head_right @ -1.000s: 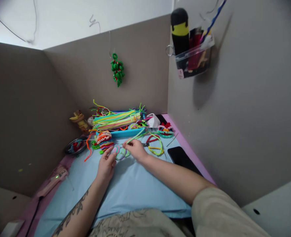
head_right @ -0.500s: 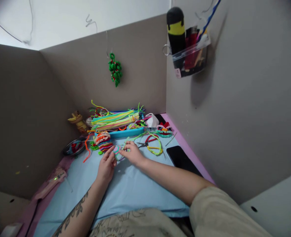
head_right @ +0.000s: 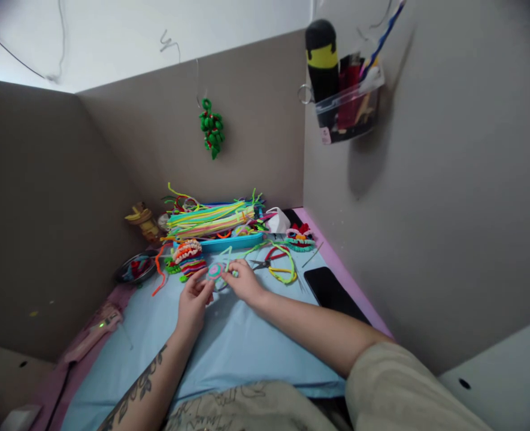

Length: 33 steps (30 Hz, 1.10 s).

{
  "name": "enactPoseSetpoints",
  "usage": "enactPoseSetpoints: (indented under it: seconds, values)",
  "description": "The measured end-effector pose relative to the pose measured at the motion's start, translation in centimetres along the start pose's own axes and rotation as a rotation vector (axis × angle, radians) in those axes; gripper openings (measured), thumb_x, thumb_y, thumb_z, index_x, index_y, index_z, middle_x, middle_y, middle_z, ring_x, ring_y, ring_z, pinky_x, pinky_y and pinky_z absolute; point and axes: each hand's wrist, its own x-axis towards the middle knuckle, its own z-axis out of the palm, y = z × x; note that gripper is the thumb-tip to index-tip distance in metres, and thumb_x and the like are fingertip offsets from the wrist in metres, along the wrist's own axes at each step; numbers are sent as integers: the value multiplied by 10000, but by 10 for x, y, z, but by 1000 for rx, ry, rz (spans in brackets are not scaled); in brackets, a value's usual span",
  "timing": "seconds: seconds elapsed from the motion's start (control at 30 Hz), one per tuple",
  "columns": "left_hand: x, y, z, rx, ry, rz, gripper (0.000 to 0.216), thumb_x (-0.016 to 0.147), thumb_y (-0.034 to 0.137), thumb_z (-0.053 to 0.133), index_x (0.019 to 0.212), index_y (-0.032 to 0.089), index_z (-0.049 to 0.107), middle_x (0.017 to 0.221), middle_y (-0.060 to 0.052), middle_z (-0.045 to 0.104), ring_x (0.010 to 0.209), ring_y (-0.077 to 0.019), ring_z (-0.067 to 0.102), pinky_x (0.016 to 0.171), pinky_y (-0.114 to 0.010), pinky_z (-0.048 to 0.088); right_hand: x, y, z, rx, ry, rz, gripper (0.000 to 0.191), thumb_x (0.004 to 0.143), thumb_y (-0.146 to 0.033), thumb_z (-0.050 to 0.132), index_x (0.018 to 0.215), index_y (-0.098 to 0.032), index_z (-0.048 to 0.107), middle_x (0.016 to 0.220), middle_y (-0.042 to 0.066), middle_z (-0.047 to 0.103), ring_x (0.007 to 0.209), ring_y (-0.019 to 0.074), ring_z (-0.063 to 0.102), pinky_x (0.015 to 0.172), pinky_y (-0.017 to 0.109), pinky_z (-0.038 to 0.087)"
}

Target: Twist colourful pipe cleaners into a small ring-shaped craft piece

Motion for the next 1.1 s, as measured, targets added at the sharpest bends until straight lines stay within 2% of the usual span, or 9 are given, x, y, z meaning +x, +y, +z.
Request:
enactPoseSetpoints:
  seconds: [0.1, 0.27, 0.37, 0.47, 0.6, 0.73, 0.9, 1.0, 1.1]
  values:
    - [1, -1, -1, 23, 19, 70, 498, 653, 339, 684, 1091, 168, 520, 685, 15, 567, 524, -80, 502, 460, -179, 389, -1, 1, 1, 38, -22, -6, 181, 705, -355, 615, 656, -187, 568, 870, 28, 475, 868, 161, 486, 737, 268, 424]
    - [2, -3, -4, 8, 23, 141, 442, 667, 292, 680, 1071, 172, 547, 705, 9, 564, 633, -98, 545, 599, -207, 443, -6, -3, 1, 139, -37, 27, 195, 683, -373, 625, 683, -187, 567, 921, 38, 480, 912, 170, 485, 669, 240, 440]
    - [3, -4, -6, -5, 29, 121, 471, 659, 298, 686, 1093, 172, 551, 701, 10, 560, 643, -104, 547, 619, -217, 445, -5, -8, 0, 182, 1, 34, 202, 658, -362, 640, 653, -177, 558, 947, 44, 505, 947, 182, 489, 753, 276, 429]
    - [3, -4, -6, -8, 24, 96, 487, 642, 306, 697, 1088, 164, 564, 723, -4, 581, 662, -115, 559, 641, -233, 454, -1, -12, -3, 200, 35, 69, 198, 645, -350, 650, 629, -170, 569, 1003, 54, 537, 997, 195, 494, 881, 328, 366]
    - [3, -2, -5, -25, 2, 49, 490, 630, 302, 708, 1081, 164, 577, 729, -12, 603, 651, -113, 568, 621, -226, 455, 6, -12, -9, 264, 58, 118, 186, 655, -351, 644, 655, -173, 591, 1016, 52, 567, 1021, 205, 494, 915, 349, 324]
    - [2, -1, -5, -49, -20, 8, 499, 622, 299, 713, 1084, 167, 576, 749, -23, 626, 637, -110, 572, 575, -206, 435, 11, -11, -13, 345, -50, 131, 192, 649, -319, 650, 596, -162, 551, 824, 25, 587, 873, 174, 516, 826, 306, 352]
    - [2, -1, -5, -49, -50, 8, 493, 627, 299, 710, 1079, 161, 571, 781, -37, 637, 649, -111, 569, 568, -197, 416, 12, -14, -14, 422, -188, 167, 258, 657, -333, 639, 546, -158, 486, 621, -23, 499, 624, 111, 450, 639, 248, 343]
    - [2, -1, -5, -20, -60, 21, 492, 642, 322, 694, 1090, 166, 561, 789, -33, 630, 601, -95, 542, 538, -192, 394, 11, -15, -13, 365, -202, 160, 302, 664, -366, 633, 514, -159, 471, 593, -28, 454, 607, 106, 425, 629, 248, 331]
    - [2, -2, -5, 100, -22, 100, 473, 681, 343, 655, 1109, 174, 547, 867, -44, 618, 537, -69, 482, 500, -192, 377, 10, -13, -11, 286, -142, 120, 323, 680, -413, 611, 522, -166, 478, 645, -10, 472, 692, 134, 459, 698, 270, 344]
